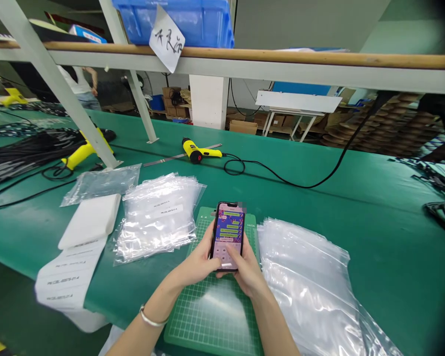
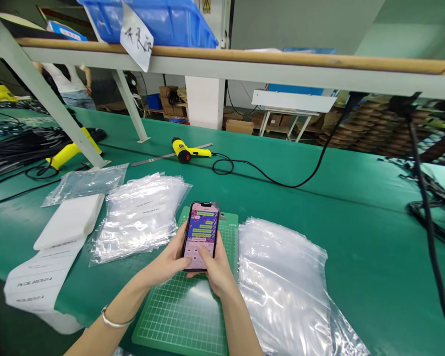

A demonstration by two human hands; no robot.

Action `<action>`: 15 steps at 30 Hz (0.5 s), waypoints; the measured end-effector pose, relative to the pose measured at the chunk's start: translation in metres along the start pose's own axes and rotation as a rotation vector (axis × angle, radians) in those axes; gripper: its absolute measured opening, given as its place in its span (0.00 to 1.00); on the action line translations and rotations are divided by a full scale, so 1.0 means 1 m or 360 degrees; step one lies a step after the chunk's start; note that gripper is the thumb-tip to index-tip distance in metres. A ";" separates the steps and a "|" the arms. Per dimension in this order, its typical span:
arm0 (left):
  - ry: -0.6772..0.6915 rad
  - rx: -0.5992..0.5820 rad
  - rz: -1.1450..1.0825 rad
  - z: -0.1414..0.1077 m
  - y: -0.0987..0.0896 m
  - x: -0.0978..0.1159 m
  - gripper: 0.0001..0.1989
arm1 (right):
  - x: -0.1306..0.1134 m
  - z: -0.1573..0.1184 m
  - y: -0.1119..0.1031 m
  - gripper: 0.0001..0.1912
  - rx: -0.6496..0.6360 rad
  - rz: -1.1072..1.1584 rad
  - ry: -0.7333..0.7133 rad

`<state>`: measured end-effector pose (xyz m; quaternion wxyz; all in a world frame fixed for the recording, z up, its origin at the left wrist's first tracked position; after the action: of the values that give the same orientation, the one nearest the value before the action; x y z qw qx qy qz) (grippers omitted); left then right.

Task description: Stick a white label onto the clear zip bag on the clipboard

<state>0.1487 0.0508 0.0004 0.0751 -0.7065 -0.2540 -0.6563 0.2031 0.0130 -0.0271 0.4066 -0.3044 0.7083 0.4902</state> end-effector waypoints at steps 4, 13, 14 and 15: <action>0.0136 0.0149 0.0014 -0.002 -0.013 0.004 0.43 | -0.004 -0.008 0.013 0.34 -0.0352 0.0277 0.0050; 0.0095 0.0139 -0.0261 -0.009 -0.013 0.001 0.37 | -0.006 -0.011 0.014 0.35 -0.0335 0.0170 0.0038; 0.0100 0.0160 -0.0265 -0.009 -0.015 0.000 0.38 | -0.005 -0.010 0.015 0.35 -0.0300 0.0167 0.0040; 0.0113 0.0186 -0.0276 -0.010 -0.016 0.000 0.38 | -0.003 -0.009 0.015 0.34 -0.0254 0.0170 0.0041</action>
<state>0.1330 0.0600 -0.0021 0.0680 -0.6525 -0.3491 -0.6692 0.1892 0.0092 -0.0161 0.3454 -0.3039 0.6874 0.5620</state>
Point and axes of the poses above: each hand's wrist, its own z-axis towards the middle knuckle, its own y-axis out of the palm, x = y × z, the point moved 9 cm from there along z, towards the middle knuckle, and after that the axes turned 4 degrees about -z, right-handed, at the moved point
